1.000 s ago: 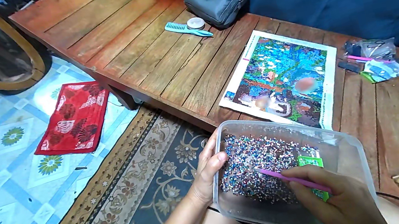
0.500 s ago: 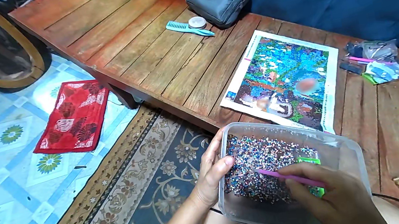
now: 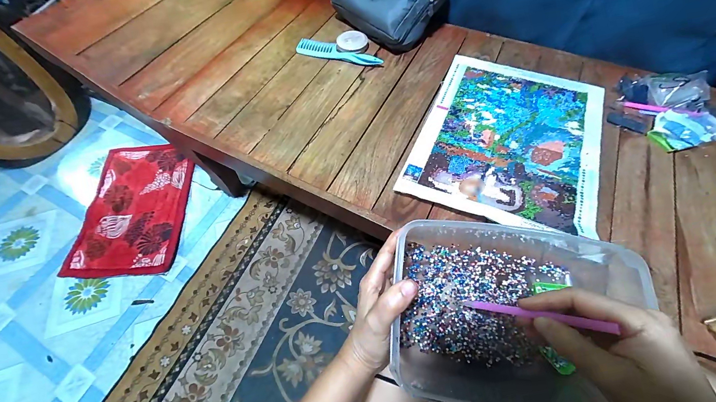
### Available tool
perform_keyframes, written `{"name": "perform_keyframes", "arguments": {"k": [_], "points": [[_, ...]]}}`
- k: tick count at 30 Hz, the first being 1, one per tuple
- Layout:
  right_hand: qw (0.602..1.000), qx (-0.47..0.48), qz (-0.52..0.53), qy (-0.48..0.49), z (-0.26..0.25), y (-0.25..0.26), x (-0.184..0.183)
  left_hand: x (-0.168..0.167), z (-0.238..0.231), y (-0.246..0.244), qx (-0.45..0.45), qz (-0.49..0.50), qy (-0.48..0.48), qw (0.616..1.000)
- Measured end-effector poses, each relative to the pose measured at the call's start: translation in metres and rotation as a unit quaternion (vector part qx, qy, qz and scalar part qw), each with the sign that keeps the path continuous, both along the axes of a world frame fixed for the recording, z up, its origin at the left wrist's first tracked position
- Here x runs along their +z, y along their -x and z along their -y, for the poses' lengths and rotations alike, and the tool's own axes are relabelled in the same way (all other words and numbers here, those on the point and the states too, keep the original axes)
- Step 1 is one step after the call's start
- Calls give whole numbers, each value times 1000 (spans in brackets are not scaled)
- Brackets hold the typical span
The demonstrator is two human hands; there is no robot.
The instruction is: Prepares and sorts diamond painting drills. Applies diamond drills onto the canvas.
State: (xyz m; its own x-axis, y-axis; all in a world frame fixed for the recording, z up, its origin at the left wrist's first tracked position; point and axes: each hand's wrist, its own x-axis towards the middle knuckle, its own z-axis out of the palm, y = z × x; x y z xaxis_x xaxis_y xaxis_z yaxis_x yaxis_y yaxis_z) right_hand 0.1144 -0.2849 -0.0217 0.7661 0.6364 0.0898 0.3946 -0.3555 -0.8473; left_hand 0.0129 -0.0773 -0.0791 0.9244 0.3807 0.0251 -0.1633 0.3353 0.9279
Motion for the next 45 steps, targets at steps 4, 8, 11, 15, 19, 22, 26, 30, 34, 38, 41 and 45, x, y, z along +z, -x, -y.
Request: {"name": "perform_keyframes", "arguments": {"k": [4, 8, 11, 15, 19, 22, 26, 30, 34, 38, 41, 45], "points": [[1000, -11, 0, -15, -2, 0, -2, 0, 0, -1, 9, -5, 5, 1000], [999, -12, -27, -45, -6, 1, -3, 0, 0, -1, 10, -14, 10, 1000], [996, -12, -44, -74, -12, 2, -5, -3, -1, -1, 9, -9, 11, 1000], [996, -13, -39, -75, -22, 3, -6, -3, 0, -2, 11, -8, 26, 1000], [997, -17, -39, -68, -25, 2, -5, -3, 0, -1, 9, -14, 32, 999], [997, -22, -46, -64, -24, 2, -4, -3, -1, -1, 9, -17, 32, 999], [993, -23, -85, -83, -24, 2, -4, -3, -1, -2, 11, -14, 33, 999], [986, -18, -131, -101, -29, 2, -2, -5, -2, -3, 10, -1, 35, 999], [984, -13, -137, -115, -35, 2, -6, -6, -1, -4, 14, 2, 46, 999], [974, -22, -184, -131, -36, 1, -1, -11, -2, -4, 16, 11, 40, 999], [959, -18, -234, -158, -33, -1, 1, -9, -2, -4, 15, 6, 45, 999], [935, -15, -297, -191, -27, -4, 6, -3, -2, -4, 13, -2, 32, 999]]}}
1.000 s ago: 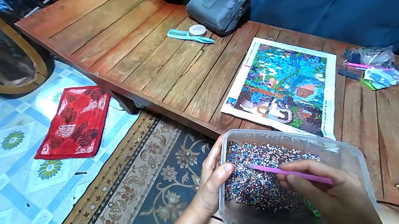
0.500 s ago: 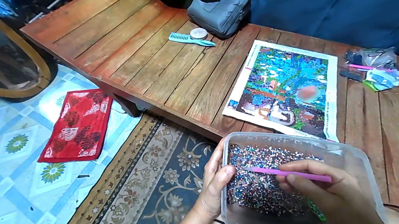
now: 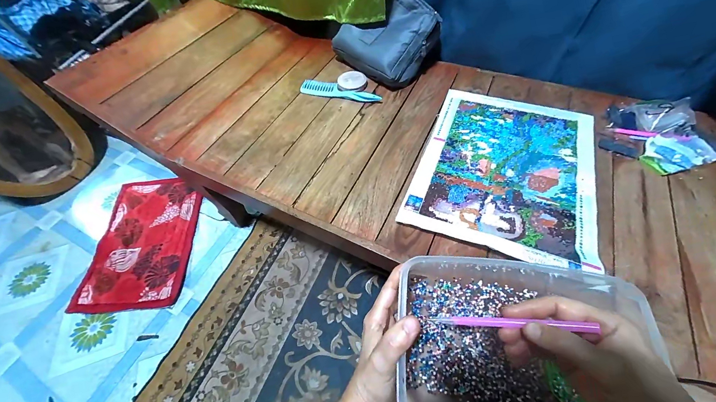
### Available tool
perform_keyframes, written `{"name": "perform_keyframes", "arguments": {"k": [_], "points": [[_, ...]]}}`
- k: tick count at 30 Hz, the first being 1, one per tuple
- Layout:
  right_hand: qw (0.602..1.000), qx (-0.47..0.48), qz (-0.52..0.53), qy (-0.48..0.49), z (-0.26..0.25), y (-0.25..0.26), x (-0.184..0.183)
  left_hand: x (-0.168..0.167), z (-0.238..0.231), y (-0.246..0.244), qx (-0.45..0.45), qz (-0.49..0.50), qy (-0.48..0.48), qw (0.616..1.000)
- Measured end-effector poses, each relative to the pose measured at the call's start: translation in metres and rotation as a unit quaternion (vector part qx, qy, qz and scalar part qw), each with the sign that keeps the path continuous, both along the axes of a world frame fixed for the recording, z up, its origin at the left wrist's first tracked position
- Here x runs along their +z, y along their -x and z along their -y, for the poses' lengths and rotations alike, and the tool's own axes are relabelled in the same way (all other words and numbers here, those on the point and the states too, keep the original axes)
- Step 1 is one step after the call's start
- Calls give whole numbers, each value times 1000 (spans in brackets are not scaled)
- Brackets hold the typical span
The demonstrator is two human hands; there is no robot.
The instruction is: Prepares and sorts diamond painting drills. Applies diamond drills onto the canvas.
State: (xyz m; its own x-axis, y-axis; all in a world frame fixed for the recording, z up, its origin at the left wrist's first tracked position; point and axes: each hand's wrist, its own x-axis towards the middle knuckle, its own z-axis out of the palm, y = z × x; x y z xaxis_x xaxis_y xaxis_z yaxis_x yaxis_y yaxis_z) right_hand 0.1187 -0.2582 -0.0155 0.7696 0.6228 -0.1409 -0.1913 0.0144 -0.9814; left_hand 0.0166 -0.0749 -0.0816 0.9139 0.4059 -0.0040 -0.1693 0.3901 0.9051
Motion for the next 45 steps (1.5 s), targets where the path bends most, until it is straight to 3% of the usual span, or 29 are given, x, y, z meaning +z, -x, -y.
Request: {"name": "perform_keyframes", "arguments": {"k": [7, 12, 16, 20, 23, 45], "points": [[993, 30, -82, -76, 11, -4, 0, 3, -14, 17, -13, 4, -15, 1000], [981, 26, -158, -110, 7, -2, 0, 14, -21, 19, -41, -47, -27, 998], [975, 34, -182, -126, 5, -3, -4, 20, -18, 19, 49, -43, -170, 983], [970, 34, -197, -141, 7, -4, -8, 22, -13, 22, 155, 14, -376, 913], [967, 30, -206, -145, 7, -4, -10, 30, -7, 24, 176, 30, -442, 879], [967, 14, -218, -133, 6, -5, -12, 34, 3, 22, 165, 34, -438, 883]]}}
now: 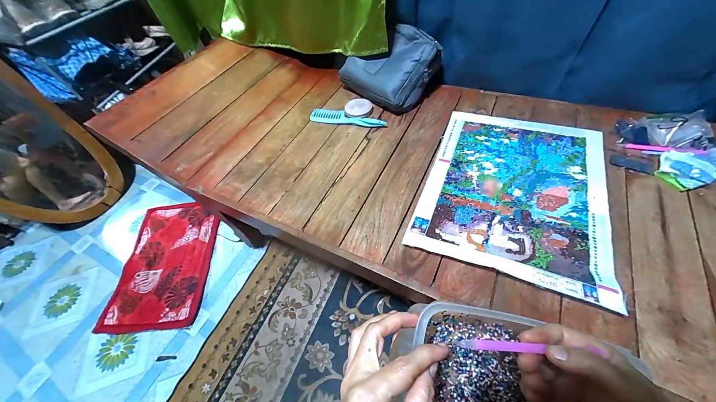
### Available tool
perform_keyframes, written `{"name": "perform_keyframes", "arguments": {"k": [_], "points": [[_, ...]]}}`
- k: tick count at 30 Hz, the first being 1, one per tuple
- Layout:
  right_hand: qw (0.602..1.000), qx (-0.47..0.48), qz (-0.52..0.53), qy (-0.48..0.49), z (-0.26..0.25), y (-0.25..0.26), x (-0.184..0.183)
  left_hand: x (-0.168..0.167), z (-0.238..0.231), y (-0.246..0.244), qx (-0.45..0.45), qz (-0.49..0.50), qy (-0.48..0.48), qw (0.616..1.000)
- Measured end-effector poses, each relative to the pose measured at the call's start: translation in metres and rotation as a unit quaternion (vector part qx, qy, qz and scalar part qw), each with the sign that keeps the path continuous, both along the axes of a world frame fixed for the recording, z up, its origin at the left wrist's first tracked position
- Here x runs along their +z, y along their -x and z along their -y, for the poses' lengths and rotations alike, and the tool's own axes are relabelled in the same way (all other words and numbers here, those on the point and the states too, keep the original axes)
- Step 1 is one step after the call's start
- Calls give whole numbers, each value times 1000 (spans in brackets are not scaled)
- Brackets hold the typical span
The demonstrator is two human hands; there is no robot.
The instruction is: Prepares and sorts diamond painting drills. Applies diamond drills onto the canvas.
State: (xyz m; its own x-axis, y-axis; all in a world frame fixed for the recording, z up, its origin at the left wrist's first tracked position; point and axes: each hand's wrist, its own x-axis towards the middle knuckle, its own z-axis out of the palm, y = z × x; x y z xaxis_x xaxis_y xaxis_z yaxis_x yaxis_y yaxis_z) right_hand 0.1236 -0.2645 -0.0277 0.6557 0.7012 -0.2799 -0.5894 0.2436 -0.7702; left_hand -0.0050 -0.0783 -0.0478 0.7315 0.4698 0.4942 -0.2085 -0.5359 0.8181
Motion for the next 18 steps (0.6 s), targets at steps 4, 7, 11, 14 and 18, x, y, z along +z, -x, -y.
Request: {"name": "perform_keyframes", "arguments": {"k": [4, 7, 11, 14, 18], "points": [[1000, -1, -1, 1, -1, 0, 1, 0, 0, 0, -1, -2, 1, 1000], [1000, 0, -4, -2, -1, 0, 1, 0, 0, 0, 0, -2, -1, 1000], [1000, 2, -5, -6, 0, -2, 0, -1, 0, -1, 1, 0, 1, 1000], [1000, 5, -4, -21, 3, -3, 1, -3, -1, -1, -2, 2, 14, 1000], [999, 10, 17, -45, 14, -9, 6, -4, -2, -1, -16, 10, 68, 997]]}}
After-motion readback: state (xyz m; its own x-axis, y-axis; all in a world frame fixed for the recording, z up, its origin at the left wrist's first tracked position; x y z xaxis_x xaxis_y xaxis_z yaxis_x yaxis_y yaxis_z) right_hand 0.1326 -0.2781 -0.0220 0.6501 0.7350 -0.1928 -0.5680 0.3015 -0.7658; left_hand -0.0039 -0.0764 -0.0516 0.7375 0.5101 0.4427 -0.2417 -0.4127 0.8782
